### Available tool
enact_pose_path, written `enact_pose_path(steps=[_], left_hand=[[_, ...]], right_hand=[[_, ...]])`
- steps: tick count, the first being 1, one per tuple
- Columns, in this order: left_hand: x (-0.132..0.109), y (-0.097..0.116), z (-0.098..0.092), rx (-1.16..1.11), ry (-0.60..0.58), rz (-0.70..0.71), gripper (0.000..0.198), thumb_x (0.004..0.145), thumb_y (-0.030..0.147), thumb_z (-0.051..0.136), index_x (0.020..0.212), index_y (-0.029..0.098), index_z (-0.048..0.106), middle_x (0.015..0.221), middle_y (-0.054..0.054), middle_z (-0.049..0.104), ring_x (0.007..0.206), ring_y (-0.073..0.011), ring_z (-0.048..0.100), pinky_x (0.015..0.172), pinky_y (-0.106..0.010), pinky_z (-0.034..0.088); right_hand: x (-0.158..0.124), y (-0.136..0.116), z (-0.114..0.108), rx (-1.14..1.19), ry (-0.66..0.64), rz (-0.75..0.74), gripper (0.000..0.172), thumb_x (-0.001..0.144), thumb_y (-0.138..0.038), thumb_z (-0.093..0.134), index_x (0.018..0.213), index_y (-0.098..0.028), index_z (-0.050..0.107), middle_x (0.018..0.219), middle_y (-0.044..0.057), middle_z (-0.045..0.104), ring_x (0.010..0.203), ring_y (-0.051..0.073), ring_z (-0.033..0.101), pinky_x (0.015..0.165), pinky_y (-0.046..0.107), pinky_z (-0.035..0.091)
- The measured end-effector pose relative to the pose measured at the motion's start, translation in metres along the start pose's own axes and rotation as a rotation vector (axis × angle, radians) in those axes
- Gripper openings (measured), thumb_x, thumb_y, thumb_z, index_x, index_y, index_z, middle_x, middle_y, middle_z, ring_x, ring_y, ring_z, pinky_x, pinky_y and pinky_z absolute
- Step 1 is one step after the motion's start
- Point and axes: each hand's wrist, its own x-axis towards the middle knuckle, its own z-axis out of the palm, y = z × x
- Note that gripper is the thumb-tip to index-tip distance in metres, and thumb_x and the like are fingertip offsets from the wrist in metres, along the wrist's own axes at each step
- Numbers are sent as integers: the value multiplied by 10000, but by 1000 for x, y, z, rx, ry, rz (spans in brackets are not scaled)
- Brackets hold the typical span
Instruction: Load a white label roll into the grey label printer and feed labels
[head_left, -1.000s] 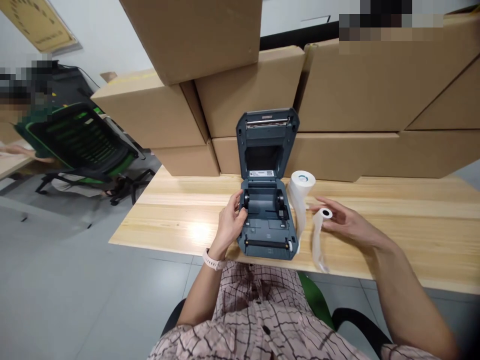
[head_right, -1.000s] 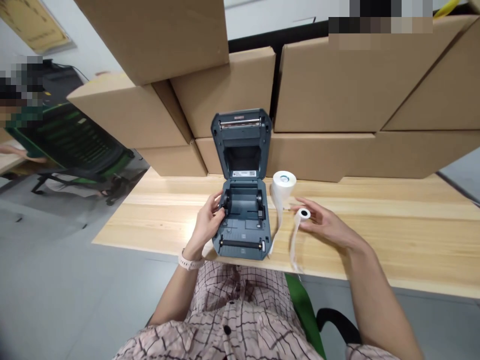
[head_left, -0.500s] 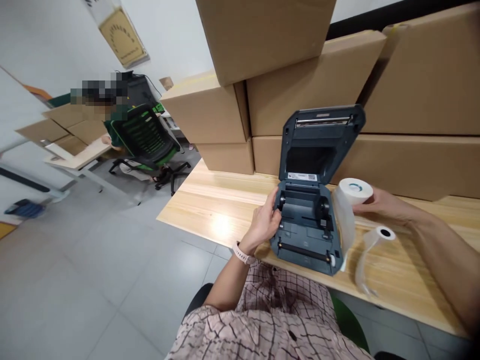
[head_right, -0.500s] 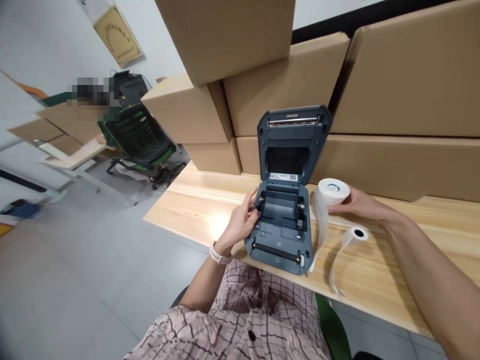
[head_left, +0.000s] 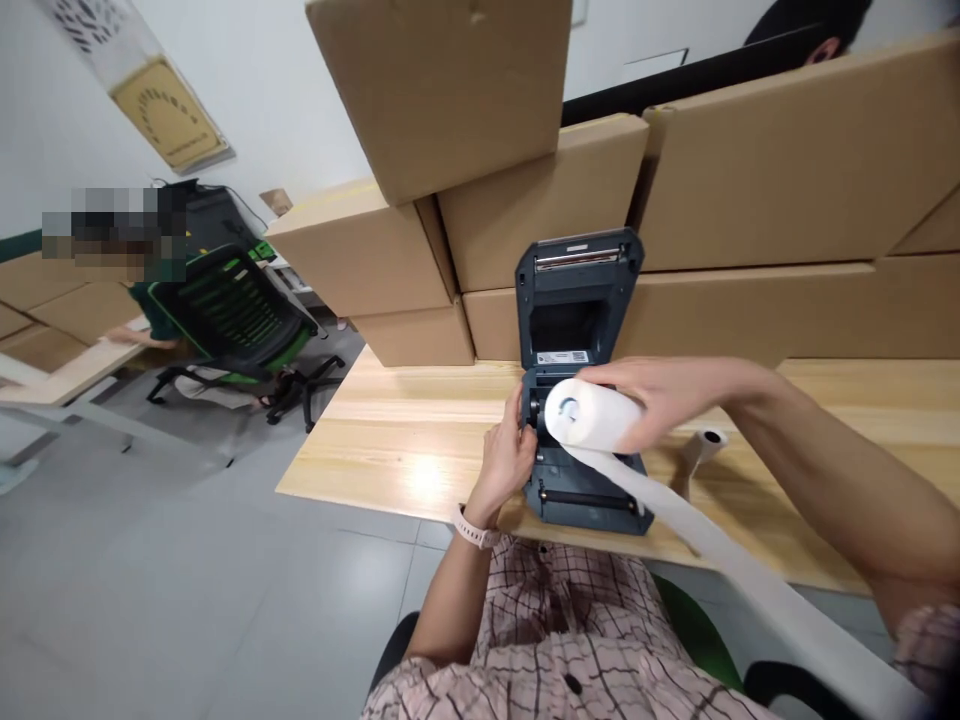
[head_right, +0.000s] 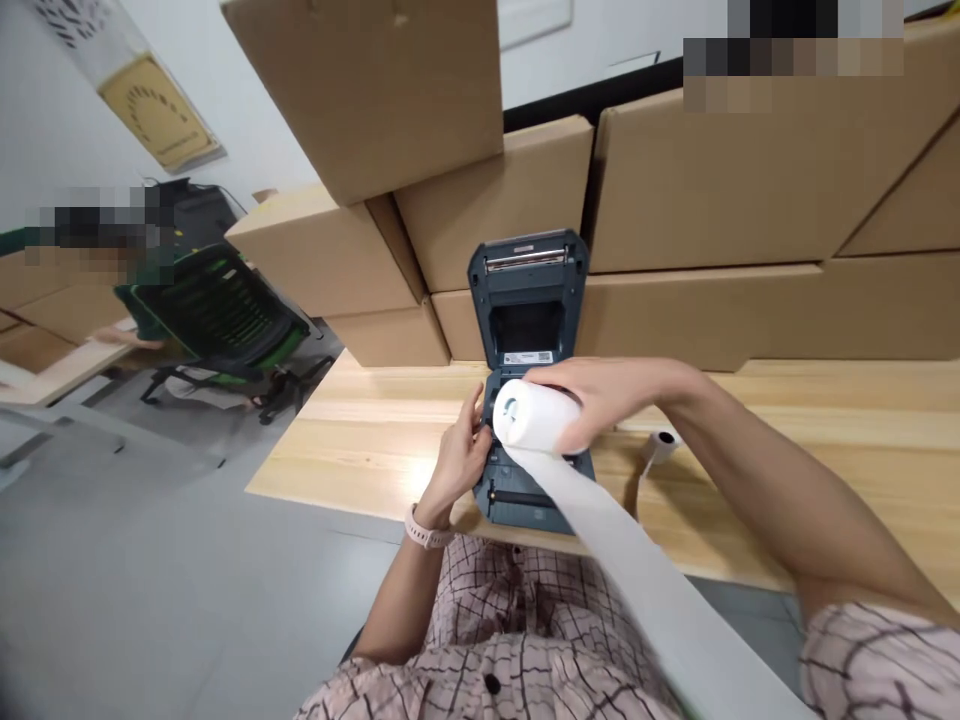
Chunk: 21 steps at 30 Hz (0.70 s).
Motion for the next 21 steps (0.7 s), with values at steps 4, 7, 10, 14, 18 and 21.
enact_pose_path(steps=[4,7,10,14,18,21], left_hand=[[1,0,-1,65,-32,34,777,929,217,451,1688,218,284,1219,-119,786,838,-256,711,871,-406,522],[1,0,-1,78,-26,62,759,947,217,434,1689,220,273,1196,-125,785,877,-266,712,878,-419,526],[1,-1,-1,95,-22,66,742,962,226,427,1688,205,276,1150,-128,788,886,-275,715,881,-438,533],[3,-4,0,88,-9,65,739,962,227,450,1684,204,294,1179,-138,785,911,-282,722,897,-459,541],[3,-4,0,62,-8,70,736,946,205,464,1670,223,334,1254,-131,772,886,-258,706,903,-449,536],[3,-5,1,26,8,68,724,940,210,474,1656,242,370,1232,-106,777,886,-243,689,896,-412,518]], right_hand=[[39,-15,1,-60,-210,144,589,686,-538,822,1143,-190,692,1084,96,781,906,294,726,721,342,519],[48,-13,8,-147,-250,201,541,695,-521,827,1108,-197,698,1081,100,785,922,312,730,734,357,507],[53,-12,17,-211,-266,228,517,695,-499,848,1091,-192,720,1082,120,796,940,330,739,762,374,511],[64,-7,30,-206,-287,249,539,658,-509,894,1062,-179,757,1029,113,810,909,318,757,760,362,524],[59,-1,34,-166,-261,236,598,697,-494,891,1183,-175,753,1153,141,808,1011,336,759,853,402,551],[31,-10,41,-99,-65,103,590,844,-476,794,1340,-169,708,1387,172,732,1238,355,701,1037,477,538]])
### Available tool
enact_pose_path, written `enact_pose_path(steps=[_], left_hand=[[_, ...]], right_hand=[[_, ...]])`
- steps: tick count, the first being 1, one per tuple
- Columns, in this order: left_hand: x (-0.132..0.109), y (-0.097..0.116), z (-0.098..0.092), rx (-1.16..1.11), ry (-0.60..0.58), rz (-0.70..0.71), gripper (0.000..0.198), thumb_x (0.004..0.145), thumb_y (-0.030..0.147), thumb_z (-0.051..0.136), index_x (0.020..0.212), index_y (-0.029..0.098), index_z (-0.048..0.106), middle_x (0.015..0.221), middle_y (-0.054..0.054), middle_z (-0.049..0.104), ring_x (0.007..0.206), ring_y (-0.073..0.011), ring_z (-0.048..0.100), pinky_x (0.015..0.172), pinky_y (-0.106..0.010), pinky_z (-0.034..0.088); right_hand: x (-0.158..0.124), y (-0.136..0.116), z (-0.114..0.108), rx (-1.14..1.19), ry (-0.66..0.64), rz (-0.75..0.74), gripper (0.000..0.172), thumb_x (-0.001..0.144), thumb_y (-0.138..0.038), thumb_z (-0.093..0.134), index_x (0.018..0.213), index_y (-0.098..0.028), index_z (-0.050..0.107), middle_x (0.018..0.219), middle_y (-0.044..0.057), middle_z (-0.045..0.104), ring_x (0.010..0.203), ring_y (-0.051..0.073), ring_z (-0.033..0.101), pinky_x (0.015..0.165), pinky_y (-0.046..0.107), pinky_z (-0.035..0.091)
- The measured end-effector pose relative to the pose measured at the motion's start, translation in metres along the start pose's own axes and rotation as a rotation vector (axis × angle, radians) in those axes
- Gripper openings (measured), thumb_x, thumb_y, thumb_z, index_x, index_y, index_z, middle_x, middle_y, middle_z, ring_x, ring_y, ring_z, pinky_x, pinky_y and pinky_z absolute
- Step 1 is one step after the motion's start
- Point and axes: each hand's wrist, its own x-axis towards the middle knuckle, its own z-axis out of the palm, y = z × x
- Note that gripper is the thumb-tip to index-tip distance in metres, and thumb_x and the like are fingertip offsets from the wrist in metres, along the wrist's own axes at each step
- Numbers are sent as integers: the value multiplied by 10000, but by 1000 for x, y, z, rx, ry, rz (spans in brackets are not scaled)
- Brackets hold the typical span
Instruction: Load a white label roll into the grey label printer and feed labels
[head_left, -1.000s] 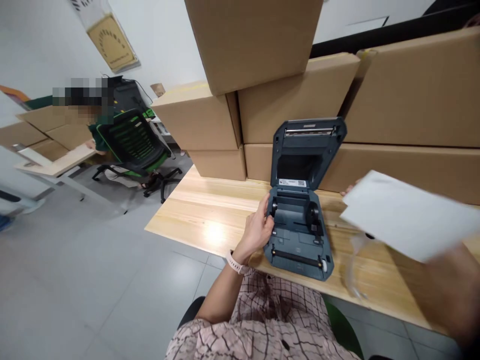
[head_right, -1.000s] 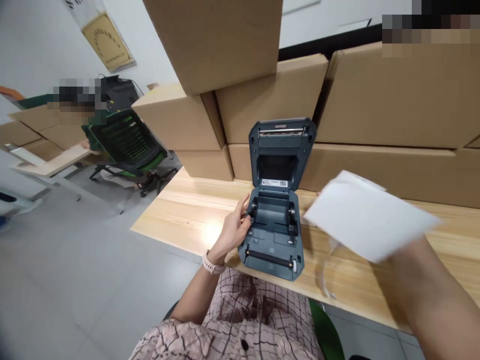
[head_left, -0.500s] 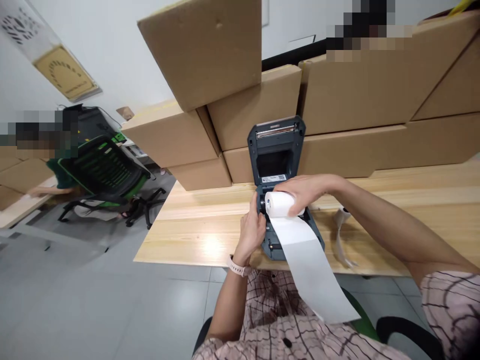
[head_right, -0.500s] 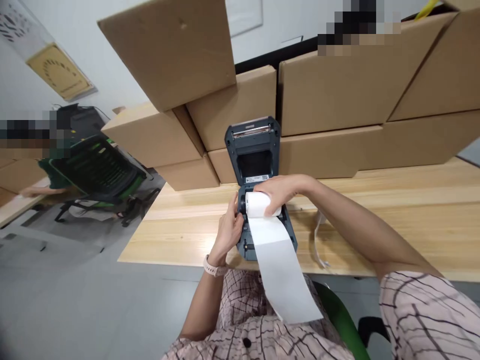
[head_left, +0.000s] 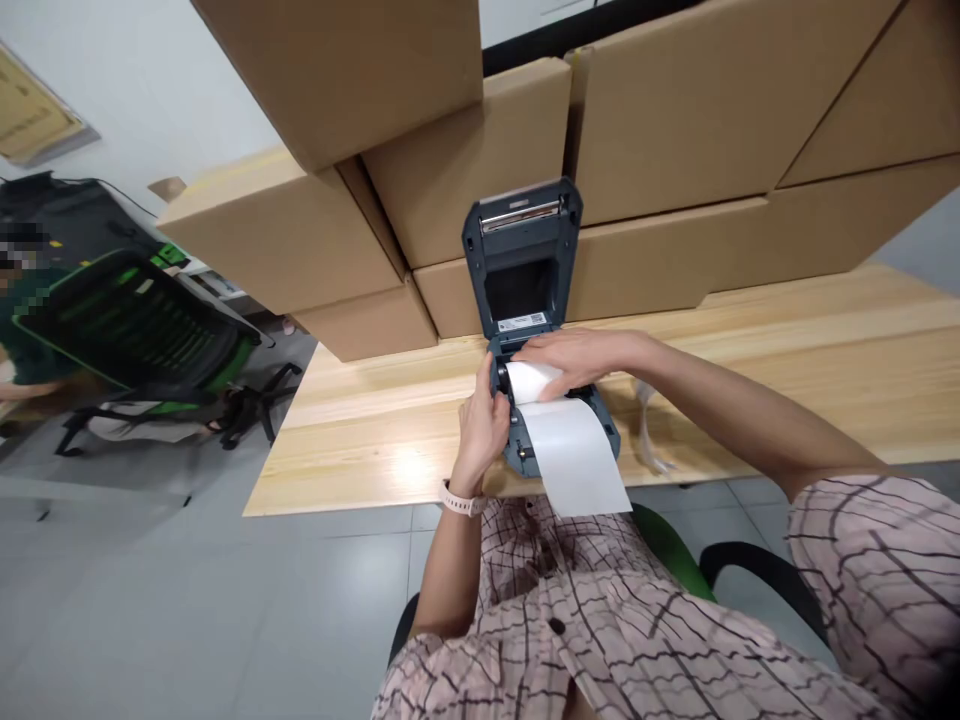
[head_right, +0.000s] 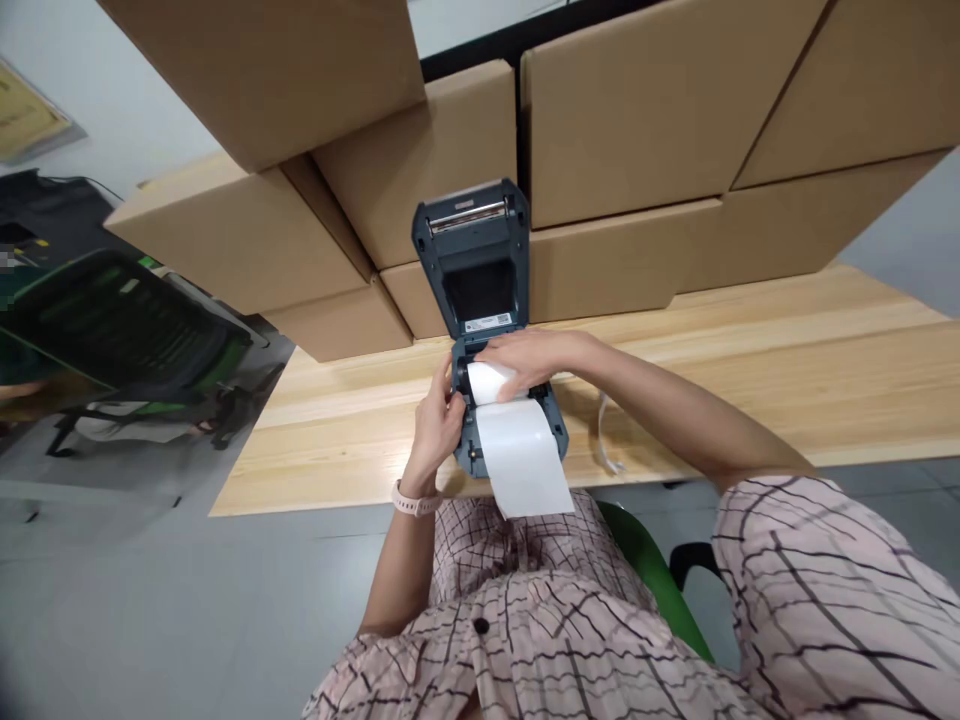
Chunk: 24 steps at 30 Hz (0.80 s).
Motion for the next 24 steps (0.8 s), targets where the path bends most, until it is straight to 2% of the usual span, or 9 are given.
enact_pose_path(steps=[3,6,9,11,14,16,20,24], left_hand=[[0,-3,2,-15,16,-4,706,940,223,491,1641,247,406,1119,-87,796,853,-237,673,870,-394,506],[2,-6,4,-27,32,3,692,931,221,503,1619,249,445,1136,-84,802,829,-224,675,868,-391,512],[3,-6,5,-24,32,-7,678,926,217,503,1602,234,469,1218,-95,794,857,-227,700,894,-399,521],[3,-4,5,-8,26,-17,673,926,208,497,1599,216,473,1273,-113,780,939,-251,722,935,-418,522],[3,-1,4,1,15,-22,676,930,191,484,1605,206,459,1306,-125,769,1093,-278,727,994,-437,521],[2,1,4,-4,10,-21,679,933,181,474,1612,204,447,1311,-125,768,1159,-278,718,1017,-438,524],[1,-1,4,-11,13,-10,668,940,181,467,1608,197,450,1335,-136,759,1150,-278,730,1014,-450,537],[4,-11,7,-56,42,10,641,946,193,480,1587,218,477,1383,-134,742,1167,-276,734,1033,-472,546]], right_hand=[[-42,-27,23,45,161,-79,541,1043,-460,552,1500,-177,613,1557,147,621,1435,335,592,1187,546,477],[-76,-63,61,-8,211,-23,516,1099,-436,447,1523,-184,600,1629,149,539,1513,335,524,1215,583,475],[-89,-87,94,-70,319,42,511,1104,-400,448,1533,-156,583,1669,179,471,1567,339,451,1239,597,462],[-89,-94,108,-86,386,65,494,1110,-379,439,1539,-175,571,1669,163,480,1574,320,443,1251,588,456],[-86,-95,115,-104,442,71,466,1114,-385,441,1525,-211,577,1657,127,510,1564,298,461,1245,569,469],[-85,-94,114,-126,458,65,456,1116,-388,447,1497,-187,597,1637,132,536,1540,304,491,1220,559,495],[-86,-93,109,-161,473,42,431,1118,-361,447,1435,-143,639,1593,146,584,1481,319,550,1157,540,541],[-84,-96,107,-180,488,38,405,1112,-387,462,1399,-186,665,1557,117,624,1442,348,574,1090,554,569]])
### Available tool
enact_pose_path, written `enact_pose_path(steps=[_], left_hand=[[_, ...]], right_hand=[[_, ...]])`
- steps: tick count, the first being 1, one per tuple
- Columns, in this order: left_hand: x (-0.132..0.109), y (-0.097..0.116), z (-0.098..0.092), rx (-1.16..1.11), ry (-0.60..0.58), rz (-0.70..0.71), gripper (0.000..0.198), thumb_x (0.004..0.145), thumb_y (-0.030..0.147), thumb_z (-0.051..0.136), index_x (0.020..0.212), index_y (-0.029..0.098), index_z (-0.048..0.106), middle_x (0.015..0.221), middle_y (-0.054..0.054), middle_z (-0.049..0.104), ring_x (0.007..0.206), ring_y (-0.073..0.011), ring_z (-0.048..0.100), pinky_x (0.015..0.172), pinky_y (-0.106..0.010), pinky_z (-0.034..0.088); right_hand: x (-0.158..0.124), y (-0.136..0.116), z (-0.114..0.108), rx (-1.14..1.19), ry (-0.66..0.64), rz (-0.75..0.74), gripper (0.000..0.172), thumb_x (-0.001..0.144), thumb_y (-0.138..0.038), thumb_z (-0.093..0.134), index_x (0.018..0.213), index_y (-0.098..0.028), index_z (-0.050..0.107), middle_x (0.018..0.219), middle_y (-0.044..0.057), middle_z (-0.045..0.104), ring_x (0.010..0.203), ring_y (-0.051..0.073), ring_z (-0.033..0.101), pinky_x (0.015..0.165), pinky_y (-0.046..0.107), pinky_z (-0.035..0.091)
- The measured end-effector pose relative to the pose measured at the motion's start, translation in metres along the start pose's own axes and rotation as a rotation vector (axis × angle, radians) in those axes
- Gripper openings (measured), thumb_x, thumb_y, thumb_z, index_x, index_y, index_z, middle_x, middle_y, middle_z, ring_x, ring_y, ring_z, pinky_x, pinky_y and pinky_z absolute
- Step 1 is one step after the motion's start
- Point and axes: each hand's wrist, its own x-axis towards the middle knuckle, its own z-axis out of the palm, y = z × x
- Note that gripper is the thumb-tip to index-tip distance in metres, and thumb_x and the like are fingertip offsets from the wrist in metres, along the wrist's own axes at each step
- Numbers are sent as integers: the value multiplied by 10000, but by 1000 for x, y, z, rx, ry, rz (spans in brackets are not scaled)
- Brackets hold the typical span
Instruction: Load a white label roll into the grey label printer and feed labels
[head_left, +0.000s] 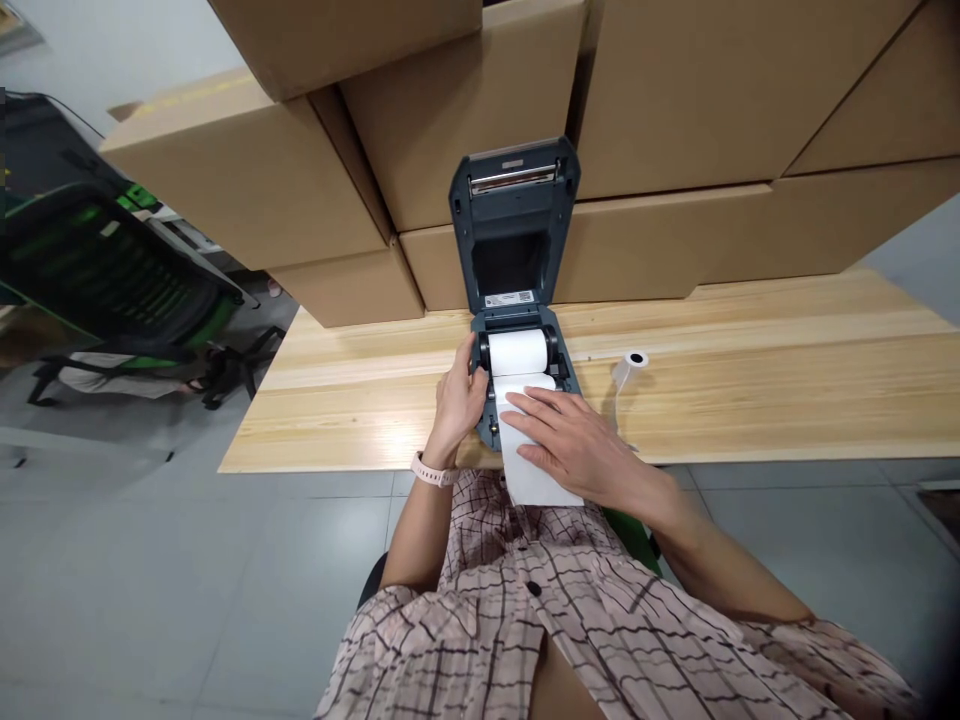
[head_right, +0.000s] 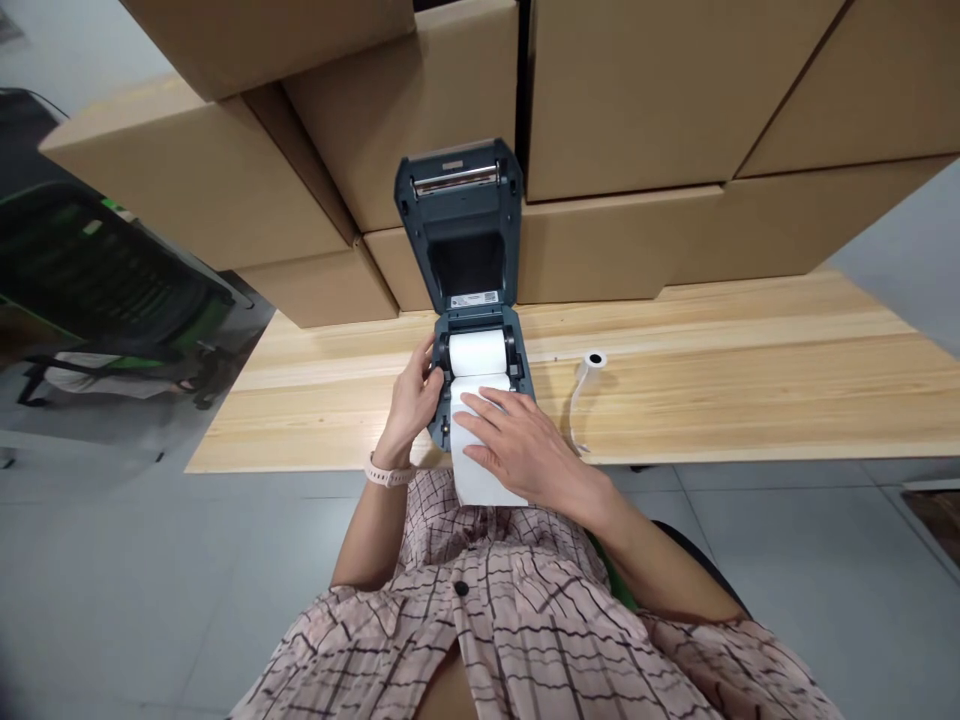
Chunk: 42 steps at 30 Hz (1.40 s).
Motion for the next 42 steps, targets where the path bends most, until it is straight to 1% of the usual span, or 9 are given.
enact_pose_path(steps=[8,12,16,23,28,31,34,37,42], left_hand=[[-32,7,10,126,239,302,494,1028,304,547,1514,213,558,1517,-160,656,1429,-302,609,1192,-555,484],[-80,24,13,342,-6,556,409,1051,266,553,1457,231,590,1451,-119,712,1432,-289,618,1293,-629,353],[-110,26,6,452,-108,663,546,1029,264,609,1555,189,479,1561,-151,622,1551,-292,492,1331,-607,307],[-123,16,-13,368,-99,751,457,995,242,664,1444,203,590,1424,-151,726,1462,-307,598,1263,-634,412],[-129,18,-21,149,21,738,198,956,125,659,1129,191,729,1111,-95,829,1184,-266,774,1079,-517,600],[-123,19,-17,-48,358,666,188,988,106,581,997,213,736,965,-37,796,1035,-214,781,953,-446,645],[-106,19,-6,-209,580,455,192,1029,261,578,1152,257,726,1247,-57,748,1286,-238,684,1135,-507,552],[-83,15,9,-280,394,156,529,1000,445,643,1501,316,534,1671,-86,470,1605,-287,392,1329,-534,335],[-68,-4,27,-381,134,-71,824,1009,532,604,1686,299,196,1775,-151,290,1644,-324,318,1320,-525,362]], right_hand=[[-10,4,4,163,98,-60,430,1094,-452,519,1401,-194,675,1505,126,667,1425,340,611,1122,596,563],[-5,39,-22,470,362,20,240,1087,-399,574,1188,-299,767,1237,17,812,1149,204,774,1027,429,646],[66,110,-60,501,790,289,352,1082,-495,573,1290,-244,707,1355,32,755,1263,171,708,1147,383,558],[196,177,-77,930,575,399,709,1125,-580,74,1438,-186,573,1439,-40,696,1377,127,628,1168,298,518],[122,117,-59,740,668,126,664,1058,-758,253,1404,-321,615,1443,-25,688,1386,217,623,1235,424,486],[56,72,-35,621,615,60,559,1114,-648,279,1423,-342,630,1480,1,669,1447,266,580,1253,543,444],[12,43,-8,511,575,23,476,1134,-520,321,1378,-333,684,1494,33,674,1502,280,531,1260,600,413],[-4,32,10,447,602,74,412,1118,-408,392,1359,-301,708,1494,53,683,1502,278,539,1245,599,437],[-8,25,21,398,588,187,445,1094,-382,372,1329,-288,737,1486,47,690,1499,280,549,1238,598,460]])
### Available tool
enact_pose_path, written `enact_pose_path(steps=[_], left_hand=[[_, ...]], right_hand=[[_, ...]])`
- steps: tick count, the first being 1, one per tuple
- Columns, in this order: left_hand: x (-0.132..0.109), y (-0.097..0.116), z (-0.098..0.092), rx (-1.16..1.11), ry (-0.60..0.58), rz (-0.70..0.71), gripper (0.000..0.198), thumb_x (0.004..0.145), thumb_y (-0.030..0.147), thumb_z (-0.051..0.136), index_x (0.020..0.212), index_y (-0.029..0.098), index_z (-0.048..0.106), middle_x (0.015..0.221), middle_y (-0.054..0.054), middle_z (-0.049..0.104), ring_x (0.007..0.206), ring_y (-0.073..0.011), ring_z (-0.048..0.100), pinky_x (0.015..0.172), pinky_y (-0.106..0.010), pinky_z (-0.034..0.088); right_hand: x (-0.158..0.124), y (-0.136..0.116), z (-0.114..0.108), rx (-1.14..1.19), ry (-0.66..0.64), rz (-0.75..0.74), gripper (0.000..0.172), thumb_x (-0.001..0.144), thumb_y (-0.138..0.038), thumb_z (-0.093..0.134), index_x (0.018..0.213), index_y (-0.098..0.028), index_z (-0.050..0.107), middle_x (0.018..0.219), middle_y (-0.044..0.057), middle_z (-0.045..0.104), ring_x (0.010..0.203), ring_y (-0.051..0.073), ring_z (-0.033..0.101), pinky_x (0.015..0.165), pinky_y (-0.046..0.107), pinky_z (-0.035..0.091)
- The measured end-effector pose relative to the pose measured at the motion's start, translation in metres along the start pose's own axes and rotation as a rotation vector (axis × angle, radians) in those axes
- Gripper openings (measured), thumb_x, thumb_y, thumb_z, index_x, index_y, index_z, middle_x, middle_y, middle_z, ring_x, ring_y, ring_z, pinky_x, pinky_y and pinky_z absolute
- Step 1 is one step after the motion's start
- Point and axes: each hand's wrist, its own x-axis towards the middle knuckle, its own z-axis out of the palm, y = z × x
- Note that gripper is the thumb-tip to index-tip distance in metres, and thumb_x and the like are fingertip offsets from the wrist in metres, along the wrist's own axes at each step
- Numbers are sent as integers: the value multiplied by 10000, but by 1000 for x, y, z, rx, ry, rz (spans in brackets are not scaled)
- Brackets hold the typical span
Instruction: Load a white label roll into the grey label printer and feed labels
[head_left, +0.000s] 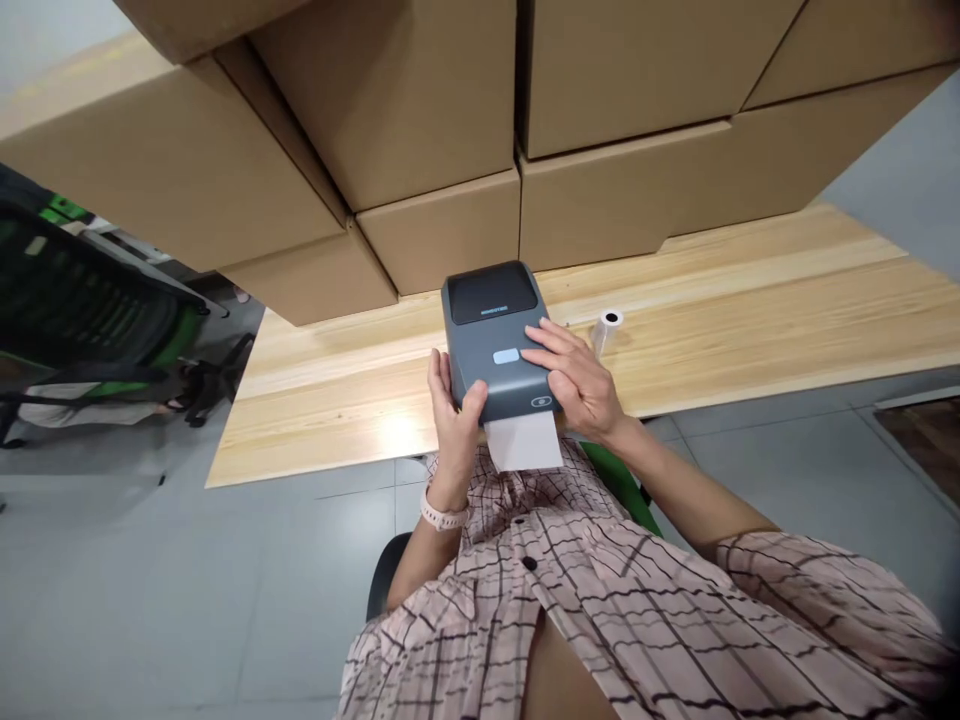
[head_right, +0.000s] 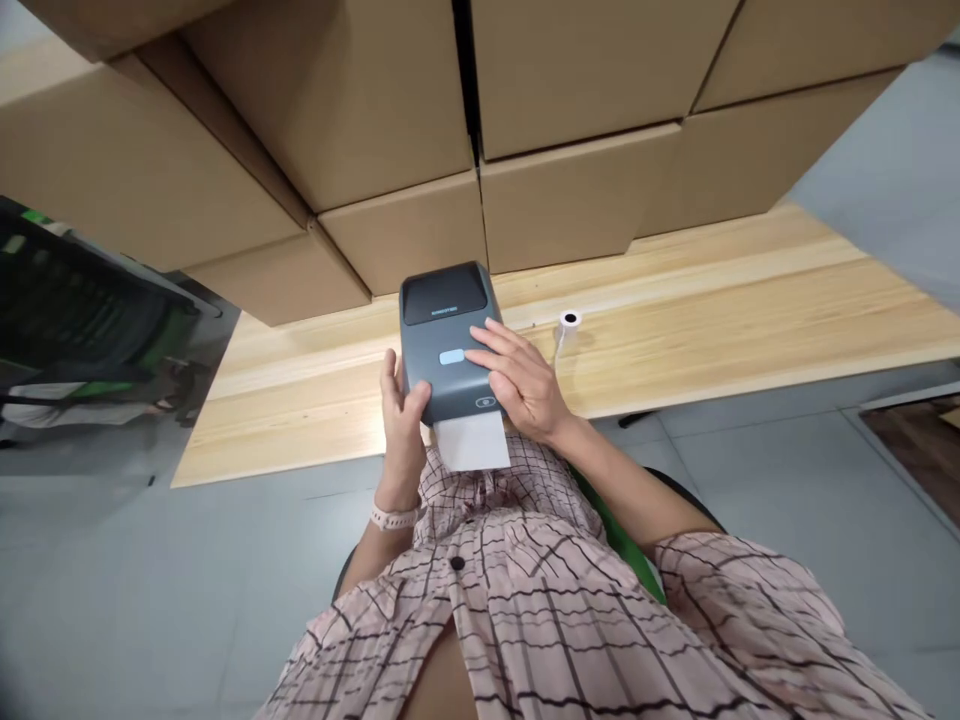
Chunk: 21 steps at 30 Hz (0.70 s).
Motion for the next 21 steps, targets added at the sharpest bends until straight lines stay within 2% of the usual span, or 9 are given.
enact_pose_path(steps=[3,6,11,13,15,17,18,19,21], left_hand=[[-6,-6,-3,22,-75,13,877,1035,541,561,1712,315,52,1768,-160,308,1601,-321,407,1288,-523,420],[-11,-5,-5,67,-90,43,877,1047,567,532,1717,326,20,1745,-151,362,1577,-309,450,1271,-496,447],[-7,0,1,95,-36,104,884,1020,665,514,1712,301,102,1741,-151,360,1589,-316,425,1279,-461,428],[-10,1,0,76,-36,94,910,991,698,546,1702,294,145,1740,-159,357,1589,-320,421,1271,-461,432],[-21,4,-8,42,-33,36,916,952,703,617,1673,288,232,1683,-173,438,1507,-308,523,1191,-451,505],[-39,8,-18,20,-9,-63,787,916,676,691,1539,256,457,1473,-164,635,1263,-268,685,1014,-407,595],[-49,11,-22,20,0,-121,653,900,666,716,1368,225,599,1259,-131,732,1073,-235,728,898,-371,611],[-59,14,-26,22,-26,-190,525,894,662,725,1140,199,688,1028,-85,758,902,-199,714,809,-335,598],[-72,22,-27,-21,-150,-340,487,877,655,744,789,179,687,709,-16,671,677,-143,617,678,-281,541]], right_hand=[[-7,0,4,-11,5,26,463,1084,-378,359,1338,-287,735,1519,40,665,1510,286,536,1234,611,465],[-13,2,10,-19,27,33,457,1079,-369,359,1353,-298,719,1534,23,653,1520,287,524,1241,621,456],[-18,5,19,20,131,-9,443,1080,-318,369,1405,-324,669,1570,1,619,1526,280,516,1251,619,445],[-18,6,18,27,133,-26,438,1078,-296,381,1407,-324,668,1574,-1,616,1525,276,518,1251,613,446],[-16,6,16,24,112,-34,429,1074,-288,397,1395,-315,680,1563,6,627,1518,278,527,1245,610,453],[-14,5,14,22,97,-24,425,1073,-292,399,1378,-308,695,1542,13,646,1506,281,541,1237,615,461],[-14,5,14,23,92,-11,426,1073,-298,396,1368,-307,703,1532,15,655,1502,284,546,1235,620,462],[-13,4,14,22,89,4,428,1074,-306,392,1359,-307,710,1525,16,661,1500,287,548,1235,625,460],[-12,2,14,19,96,21,430,1075,-317,386,1347,-311,719,1515,14,669,1499,292,548,1237,630,455]])
